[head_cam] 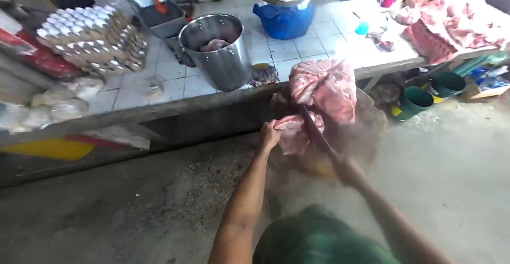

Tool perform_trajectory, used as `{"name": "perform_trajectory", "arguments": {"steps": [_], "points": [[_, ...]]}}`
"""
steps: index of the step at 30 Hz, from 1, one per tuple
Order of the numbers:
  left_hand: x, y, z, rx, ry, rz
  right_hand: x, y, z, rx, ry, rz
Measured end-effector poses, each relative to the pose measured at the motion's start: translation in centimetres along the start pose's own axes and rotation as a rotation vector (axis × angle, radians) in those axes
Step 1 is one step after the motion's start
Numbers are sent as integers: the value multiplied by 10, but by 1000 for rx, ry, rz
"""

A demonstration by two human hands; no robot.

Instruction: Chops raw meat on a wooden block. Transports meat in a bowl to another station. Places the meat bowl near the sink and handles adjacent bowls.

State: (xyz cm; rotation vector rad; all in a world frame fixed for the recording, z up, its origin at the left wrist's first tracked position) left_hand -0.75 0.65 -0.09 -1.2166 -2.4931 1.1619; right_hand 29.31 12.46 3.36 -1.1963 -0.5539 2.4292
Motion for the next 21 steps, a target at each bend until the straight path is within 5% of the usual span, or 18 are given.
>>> {"name": "perform_trajectory", "arguments": {"steps": [4,9,12,14,18,21], "points": [[7,-1,2,-14,26,39,-41,-28,24,47,-123,-182],[8,-4,0,-24,-38,22,-104,-69,110,63,-713,-667],[2,3,9,-64,0,-47,-92,-70,139,178,-978,-760],[0,4,15,-98,38,-82,-50,-40,117,174,-891,-683],[-14,-3,20,-114,103,-125,23,25,22,-75,-188,-178],[-17,-13,16,-104,130,-118,4,15,23,-87,-117,-130]]}}
Point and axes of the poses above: each hand's wrist, its own x-axis towards the middle knuckle, its own y-axis out of the palm, z = x × y, the point moved 1 cm from there along x, towards the middle knuckle, and after that the axes turned 9 degrees about z, right-handed, at the moved point
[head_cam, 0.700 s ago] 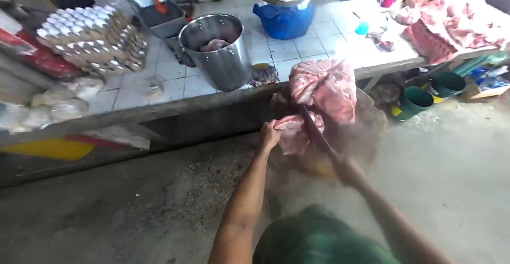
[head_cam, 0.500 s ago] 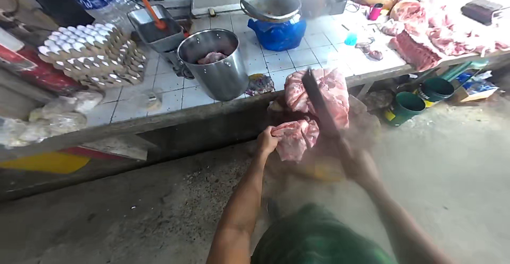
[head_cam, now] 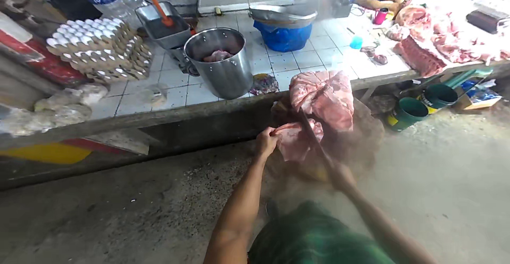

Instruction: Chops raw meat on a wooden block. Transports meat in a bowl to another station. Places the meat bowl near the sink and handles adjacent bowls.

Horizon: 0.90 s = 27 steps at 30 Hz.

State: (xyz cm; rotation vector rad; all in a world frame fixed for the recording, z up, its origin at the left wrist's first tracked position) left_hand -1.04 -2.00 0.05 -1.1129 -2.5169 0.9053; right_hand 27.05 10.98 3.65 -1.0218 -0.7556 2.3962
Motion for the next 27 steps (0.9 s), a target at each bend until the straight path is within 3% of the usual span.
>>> {"name": "perform_trajectory", "arguments": {"steps": [3,7,9,11,13,15,17,19,21,23,27], "points": [[8,-1,-7,14,-64,53,-48,-51,50,49,-303,-268],[15,-2,-9,6,-103,45,-120,-148,144,246,-1053,-613],[17,-3,-10,36,-110,46,-139,-192,193,503,-1426,-711],[19,-4,-11,55,-101,38,-140,-199,219,669,-1513,-790],[15,-2,-9,47,-106,33,-100,-137,175,562,-1278,-746],[14,-7,-9,51,-97,20,-40,-30,79,271,-879,-634],[19,-8,-9,84,-77,29,-10,26,15,9,-349,-302],[24,-12,-9,106,-23,120,1,30,11,-95,-14,57],[37,3,-19,130,44,255,6,14,7,-85,60,172],[56,12,-27,173,76,351,14,3,-4,86,60,231],[57,12,-20,162,58,370,-3,-7,-31,917,106,470]]}}
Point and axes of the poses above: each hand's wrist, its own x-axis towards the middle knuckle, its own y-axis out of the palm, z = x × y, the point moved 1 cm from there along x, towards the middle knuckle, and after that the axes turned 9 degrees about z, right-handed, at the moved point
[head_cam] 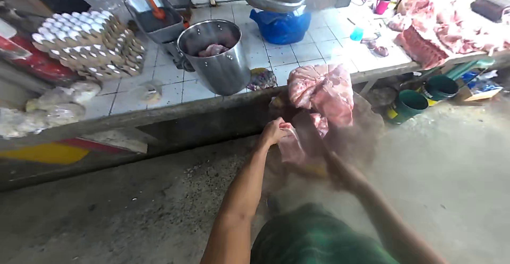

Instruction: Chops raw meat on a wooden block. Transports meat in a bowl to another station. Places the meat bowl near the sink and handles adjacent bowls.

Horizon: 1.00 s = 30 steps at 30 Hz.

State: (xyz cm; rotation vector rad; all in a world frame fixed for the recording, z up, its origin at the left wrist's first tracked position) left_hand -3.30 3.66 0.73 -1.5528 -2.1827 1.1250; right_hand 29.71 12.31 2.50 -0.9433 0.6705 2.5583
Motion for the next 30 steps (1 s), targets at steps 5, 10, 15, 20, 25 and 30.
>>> {"name": "perform_trajectory", "arguments": {"steps": [5,10,15,20,25,30], "points": [[-17,8,-4,-6,-39,-120,-41,43,35,-475,-257,-310],[-27,6,-15,-74,-169,-158,-60,88,98,-636,-1004,-517],[-22,8,-6,-16,-126,-131,14,59,9,-834,-473,-474],[-18,9,-1,63,-146,-104,-13,11,-16,-919,59,-448],[-48,20,-17,-234,-383,-166,-25,-13,-14,-735,32,-497],[-65,55,-40,-495,-481,-219,-86,46,70,-815,-552,-546]]}}
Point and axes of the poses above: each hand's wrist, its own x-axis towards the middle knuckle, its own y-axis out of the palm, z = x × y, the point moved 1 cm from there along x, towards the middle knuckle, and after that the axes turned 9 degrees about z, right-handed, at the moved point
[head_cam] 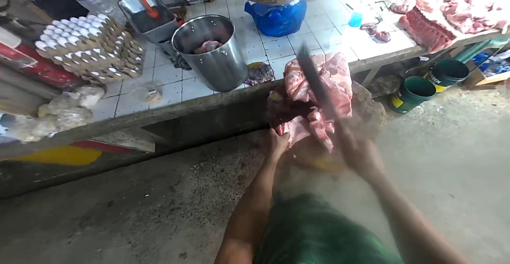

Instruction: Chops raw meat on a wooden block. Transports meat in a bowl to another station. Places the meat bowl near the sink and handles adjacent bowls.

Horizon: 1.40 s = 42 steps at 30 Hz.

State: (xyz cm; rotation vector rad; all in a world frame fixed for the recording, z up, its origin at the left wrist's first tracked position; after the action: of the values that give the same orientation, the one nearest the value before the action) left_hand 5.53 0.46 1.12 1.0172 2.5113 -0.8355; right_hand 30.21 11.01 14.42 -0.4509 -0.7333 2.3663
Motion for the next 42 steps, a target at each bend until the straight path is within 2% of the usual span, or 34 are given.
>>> {"name": "perform_trajectory", "arguments": {"steps": [3,5,6,7,8,9,11,13,14,17,19,20,22,24,28,31,32,33,34,35,36,38,39,40,42], "points": [[2,1,0,-41,-9,-15,5,-40,79,151,-581,-298],[7,-1,-2,-63,-14,-21,28,-53,124,384,-971,-438],[8,-2,-2,-59,-26,-24,39,-49,136,478,-1068,-475],[9,-2,-2,-60,-36,-28,49,-34,132,499,-1051,-495],[9,-3,-1,-68,-38,-37,52,-7,109,401,-905,-485],[8,-3,-1,-76,-31,-45,49,30,69,206,-671,-409],[11,-4,1,-64,-11,-66,45,101,-25,-47,-212,-83],[14,-8,7,-37,-46,-48,38,119,-77,-139,149,285],[17,-13,15,-39,-61,-38,33,113,-84,-128,270,349],[22,-18,40,-241,-5,13,26,84,-105,55,455,361],[18,-12,40,-363,32,90,25,72,-102,232,480,332],[15,-9,38,-343,16,127,24,69,-94,242,463,318],[18,-3,32,-177,-55,118,21,61,-69,173,357,256],[18,-6,27,-71,-71,60,17,45,-30,106,149,146],[14,-13,26,-33,21,65,13,-12,70,164,-509,-141],[8,-16,27,28,33,34,29,-50,150,447,-1026,-293],[8,-17,27,41,34,21,36,-53,171,581,-1130,-322],[8,-16,27,47,32,14,42,-49,181,682,-1158,-338],[8,-14,30,55,31,5,47,-33,171,666,-1089,-343],[7,-13,32,61,31,-3,47,-4,137,500,-924,-329],[7,-12,33,64,33,-15,45,34,86,264,-712,-270],[8,-14,33,94,27,-30,38,106,-22,-61,-272,-10],[8,-14,31,109,16,-33,36,118,-51,-133,-36,193],[10,-14,30,127,9,-32,38,118,-63,-152,160,377],[15,-13,39,149,5,-19,31,105,-72,65,370,529]]}}
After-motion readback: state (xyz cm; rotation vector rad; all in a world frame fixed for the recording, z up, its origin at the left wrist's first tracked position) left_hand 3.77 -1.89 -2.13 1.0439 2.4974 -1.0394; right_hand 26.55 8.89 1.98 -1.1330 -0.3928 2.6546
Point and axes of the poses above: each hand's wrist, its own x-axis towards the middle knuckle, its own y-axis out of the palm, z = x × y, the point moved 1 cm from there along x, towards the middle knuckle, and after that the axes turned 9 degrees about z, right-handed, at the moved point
